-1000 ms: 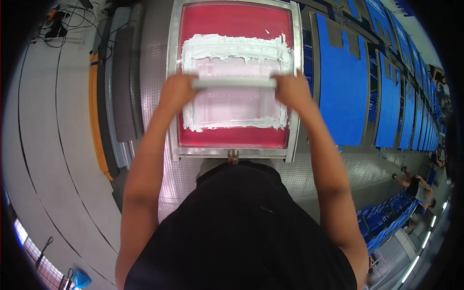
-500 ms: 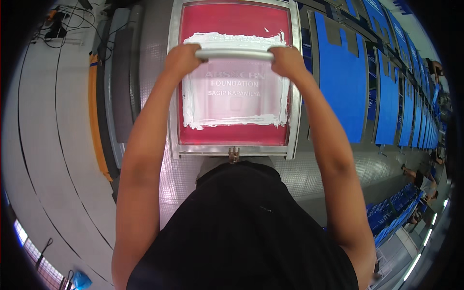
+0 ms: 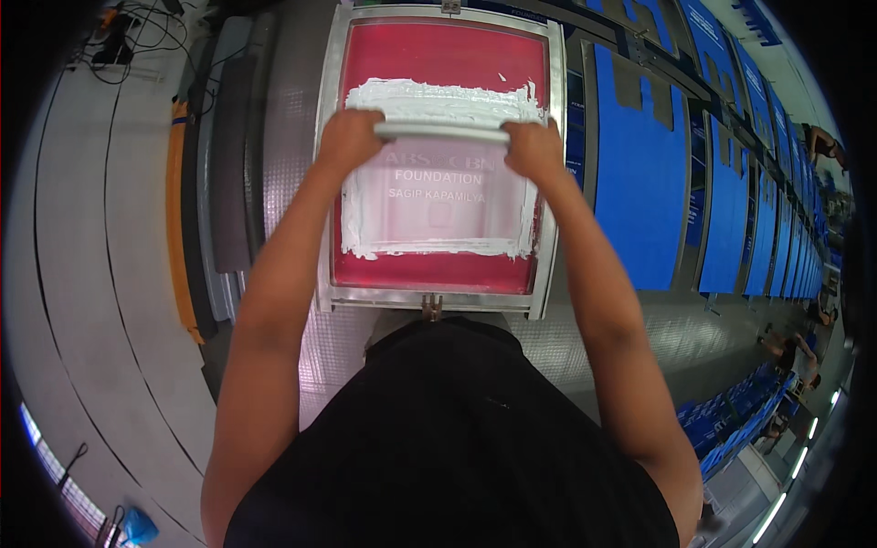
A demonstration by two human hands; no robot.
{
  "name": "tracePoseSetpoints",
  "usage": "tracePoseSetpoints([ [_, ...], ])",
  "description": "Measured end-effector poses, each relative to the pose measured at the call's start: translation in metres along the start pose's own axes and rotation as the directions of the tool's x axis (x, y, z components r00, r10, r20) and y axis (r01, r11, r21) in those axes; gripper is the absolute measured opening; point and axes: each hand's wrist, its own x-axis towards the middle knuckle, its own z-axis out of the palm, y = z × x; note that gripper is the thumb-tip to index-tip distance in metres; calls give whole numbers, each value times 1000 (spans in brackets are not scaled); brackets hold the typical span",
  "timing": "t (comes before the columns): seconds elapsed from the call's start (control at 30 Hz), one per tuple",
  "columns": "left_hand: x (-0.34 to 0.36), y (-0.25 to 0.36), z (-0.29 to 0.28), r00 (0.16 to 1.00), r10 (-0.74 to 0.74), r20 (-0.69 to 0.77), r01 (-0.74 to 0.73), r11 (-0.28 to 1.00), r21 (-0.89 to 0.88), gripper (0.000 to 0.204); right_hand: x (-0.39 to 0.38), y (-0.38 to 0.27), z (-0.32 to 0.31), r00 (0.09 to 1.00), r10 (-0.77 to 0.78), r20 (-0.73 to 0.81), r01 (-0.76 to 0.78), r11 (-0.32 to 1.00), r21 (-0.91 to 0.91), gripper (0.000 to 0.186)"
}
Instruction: Applying white ink to garments using a screen printing frame and squeegee at multiple stations.
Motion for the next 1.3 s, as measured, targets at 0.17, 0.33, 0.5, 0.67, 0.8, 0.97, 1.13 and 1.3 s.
tracePoseSetpoints([
  [0.17,28,0,-37,982,-125,143,135,989,-64,38,51,15,-33,996,-62,70,57,996,74,43],
  [0.33,-38,10,-66,707,24,-707,-46,999,-13,48,70,18,-83,991,-77,107,63,990,130,49],
  [0.5,-241,52,49,876,-79,477,364,756,-544,37,97,52,-31,988,-109,105,99,990,100,51],
  [0.67,-309,99,135,661,-45,749,738,222,-637,47,101,7,-54,949,-159,270,119,980,161,55],
  [0.8,-306,103,135,731,6,682,669,191,-718,45,104,-13,-40,985,-168,23,164,978,127,51],
  [0.97,-293,115,75,728,112,677,665,128,-736,40,78,-20,-51,988,-149,50,142,982,126,52],
  [1.13,-294,111,68,718,91,690,679,127,-723,40,-27,-70,-43,987,-129,98,117,986,117,49],
  [1.3,-290,111,81,732,90,676,658,167,-735,44,-185,-125,-28,993,-112,-35,114,989,90,33],
])
